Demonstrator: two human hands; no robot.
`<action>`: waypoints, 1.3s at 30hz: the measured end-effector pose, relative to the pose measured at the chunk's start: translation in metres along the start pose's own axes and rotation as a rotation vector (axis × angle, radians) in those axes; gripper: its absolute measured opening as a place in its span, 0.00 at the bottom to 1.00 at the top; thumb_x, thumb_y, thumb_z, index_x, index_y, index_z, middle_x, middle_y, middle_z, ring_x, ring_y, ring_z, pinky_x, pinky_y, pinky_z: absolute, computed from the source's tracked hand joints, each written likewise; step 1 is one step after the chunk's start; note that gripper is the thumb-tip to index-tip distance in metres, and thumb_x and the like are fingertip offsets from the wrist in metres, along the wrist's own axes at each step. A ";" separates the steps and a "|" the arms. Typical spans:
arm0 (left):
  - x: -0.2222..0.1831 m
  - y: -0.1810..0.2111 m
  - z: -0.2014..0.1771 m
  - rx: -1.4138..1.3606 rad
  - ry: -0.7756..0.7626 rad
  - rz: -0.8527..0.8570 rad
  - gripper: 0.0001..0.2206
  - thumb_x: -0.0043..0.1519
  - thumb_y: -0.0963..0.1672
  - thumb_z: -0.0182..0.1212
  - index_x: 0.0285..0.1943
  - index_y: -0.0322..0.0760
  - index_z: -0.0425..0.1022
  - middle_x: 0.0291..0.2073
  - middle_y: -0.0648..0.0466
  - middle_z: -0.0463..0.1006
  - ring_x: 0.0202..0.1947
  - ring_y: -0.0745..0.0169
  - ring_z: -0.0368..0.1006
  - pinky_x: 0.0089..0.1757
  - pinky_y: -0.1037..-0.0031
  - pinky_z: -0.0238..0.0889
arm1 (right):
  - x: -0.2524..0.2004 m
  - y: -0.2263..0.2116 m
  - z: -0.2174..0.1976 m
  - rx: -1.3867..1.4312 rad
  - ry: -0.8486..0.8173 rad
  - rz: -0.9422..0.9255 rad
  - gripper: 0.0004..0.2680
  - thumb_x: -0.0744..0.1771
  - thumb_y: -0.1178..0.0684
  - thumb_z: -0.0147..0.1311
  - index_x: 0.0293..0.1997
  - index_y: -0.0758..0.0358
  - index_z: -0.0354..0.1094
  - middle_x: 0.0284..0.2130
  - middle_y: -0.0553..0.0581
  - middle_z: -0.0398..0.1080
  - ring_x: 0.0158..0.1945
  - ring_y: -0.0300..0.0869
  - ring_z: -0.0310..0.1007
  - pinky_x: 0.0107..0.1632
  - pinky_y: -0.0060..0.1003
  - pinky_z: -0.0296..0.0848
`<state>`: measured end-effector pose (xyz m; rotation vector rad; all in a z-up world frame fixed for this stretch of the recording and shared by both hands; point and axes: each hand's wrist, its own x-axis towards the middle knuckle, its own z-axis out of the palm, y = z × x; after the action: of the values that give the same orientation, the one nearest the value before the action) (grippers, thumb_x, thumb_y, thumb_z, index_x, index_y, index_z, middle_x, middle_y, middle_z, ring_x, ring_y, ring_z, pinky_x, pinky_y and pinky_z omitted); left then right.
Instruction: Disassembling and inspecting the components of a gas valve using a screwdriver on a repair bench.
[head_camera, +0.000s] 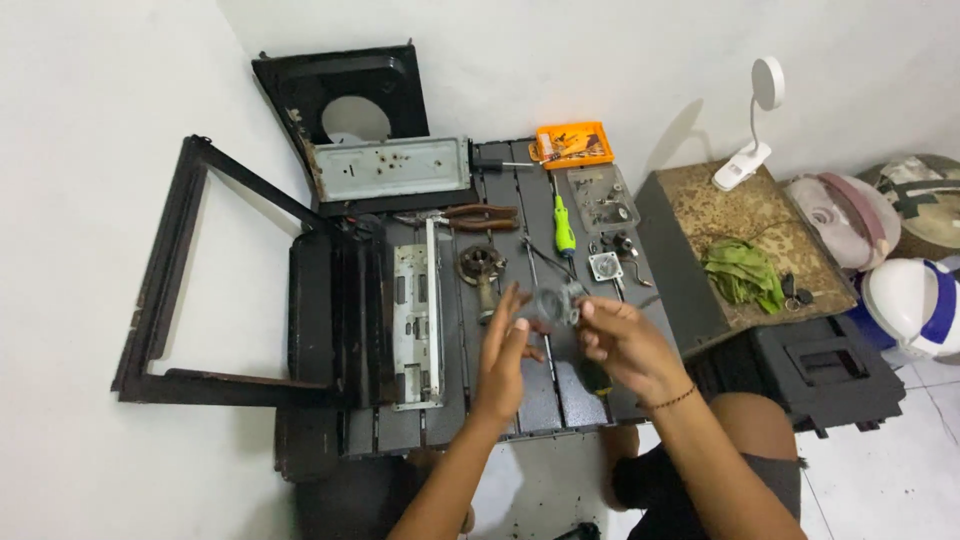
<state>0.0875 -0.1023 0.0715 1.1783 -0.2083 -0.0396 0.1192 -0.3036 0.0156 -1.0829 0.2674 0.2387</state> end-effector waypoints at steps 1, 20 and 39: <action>-0.001 -0.003 -0.002 0.002 -0.001 -0.006 0.34 0.68 0.51 0.46 0.78 0.24 0.45 0.68 0.31 0.57 0.50 0.53 0.69 0.37 0.77 0.66 | -0.002 0.007 -0.001 0.004 0.003 0.003 0.06 0.68 0.54 0.58 0.47 0.61 0.75 0.30 0.49 0.70 0.25 0.33 0.66 0.23 0.21 0.58; -0.021 -0.048 -0.033 -0.199 -0.059 0.009 0.38 0.52 0.40 0.75 0.72 0.29 0.59 0.57 0.34 0.75 0.54 0.45 0.76 0.51 0.64 0.74 | -0.053 -0.013 0.057 -0.265 0.014 -0.166 0.08 0.64 0.59 0.65 0.42 0.74 0.78 0.17 0.57 0.70 0.15 0.36 0.66 0.18 0.25 0.57; -0.024 -0.056 -0.033 -0.208 -0.048 0.008 0.32 0.57 0.40 0.70 0.70 0.22 0.60 0.56 0.31 0.73 0.50 0.42 0.76 0.43 0.65 0.79 | -0.049 -0.020 0.043 -0.716 -0.168 -0.573 0.04 0.63 0.61 0.65 0.38 0.65 0.82 0.19 0.62 0.80 0.23 0.39 0.74 0.28 0.36 0.71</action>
<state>0.0743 -0.0908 0.0045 0.9696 -0.2449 -0.0810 0.0837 -0.2775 0.0675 -1.7828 -0.3128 -0.1066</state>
